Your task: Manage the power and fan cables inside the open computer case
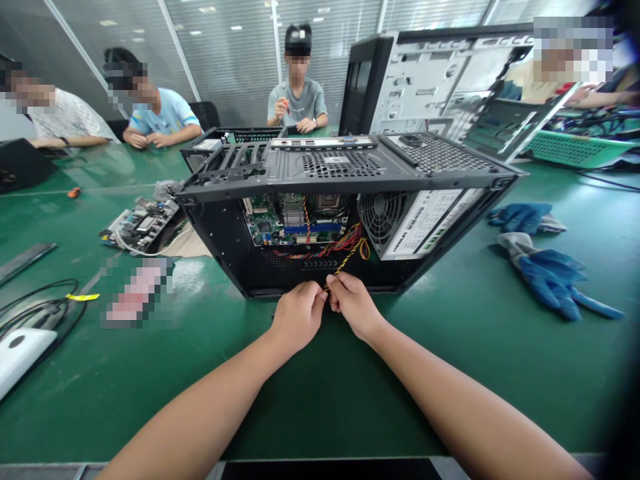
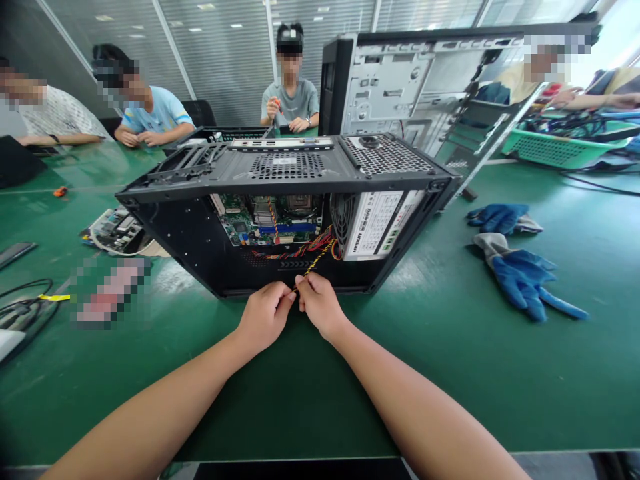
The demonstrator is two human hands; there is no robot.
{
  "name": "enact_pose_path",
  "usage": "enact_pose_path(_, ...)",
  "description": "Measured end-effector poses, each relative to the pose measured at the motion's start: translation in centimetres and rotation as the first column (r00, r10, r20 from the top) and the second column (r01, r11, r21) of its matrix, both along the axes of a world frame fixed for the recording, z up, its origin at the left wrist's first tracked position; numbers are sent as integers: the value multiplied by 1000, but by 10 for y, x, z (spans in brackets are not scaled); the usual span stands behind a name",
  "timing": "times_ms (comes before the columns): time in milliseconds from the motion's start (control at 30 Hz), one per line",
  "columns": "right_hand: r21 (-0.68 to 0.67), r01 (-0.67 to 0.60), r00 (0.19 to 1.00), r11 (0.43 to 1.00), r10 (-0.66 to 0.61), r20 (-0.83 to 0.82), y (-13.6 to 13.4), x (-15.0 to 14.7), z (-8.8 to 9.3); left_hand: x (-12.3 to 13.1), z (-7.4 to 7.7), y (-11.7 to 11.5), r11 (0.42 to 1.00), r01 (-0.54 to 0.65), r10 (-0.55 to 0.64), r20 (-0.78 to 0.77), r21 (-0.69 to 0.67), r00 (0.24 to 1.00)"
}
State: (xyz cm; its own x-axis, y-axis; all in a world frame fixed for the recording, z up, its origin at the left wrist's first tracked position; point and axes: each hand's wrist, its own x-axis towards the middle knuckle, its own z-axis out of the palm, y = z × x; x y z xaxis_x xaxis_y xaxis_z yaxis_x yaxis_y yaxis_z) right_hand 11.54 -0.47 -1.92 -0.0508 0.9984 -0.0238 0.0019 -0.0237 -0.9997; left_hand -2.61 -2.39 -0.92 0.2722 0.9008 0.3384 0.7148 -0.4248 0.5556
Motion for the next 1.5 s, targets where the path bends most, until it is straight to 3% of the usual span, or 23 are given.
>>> enact_pose_path(733,-21,81,995,997,-82,-49,-1,-2,-2,-1,-3,-2,998,17,-20,46,66,999)
enact_pose_path(1500,-24,85,996,996,-86,-39,0,-2,-6,0,1,0,1000,4,-4,-19,1,1000)
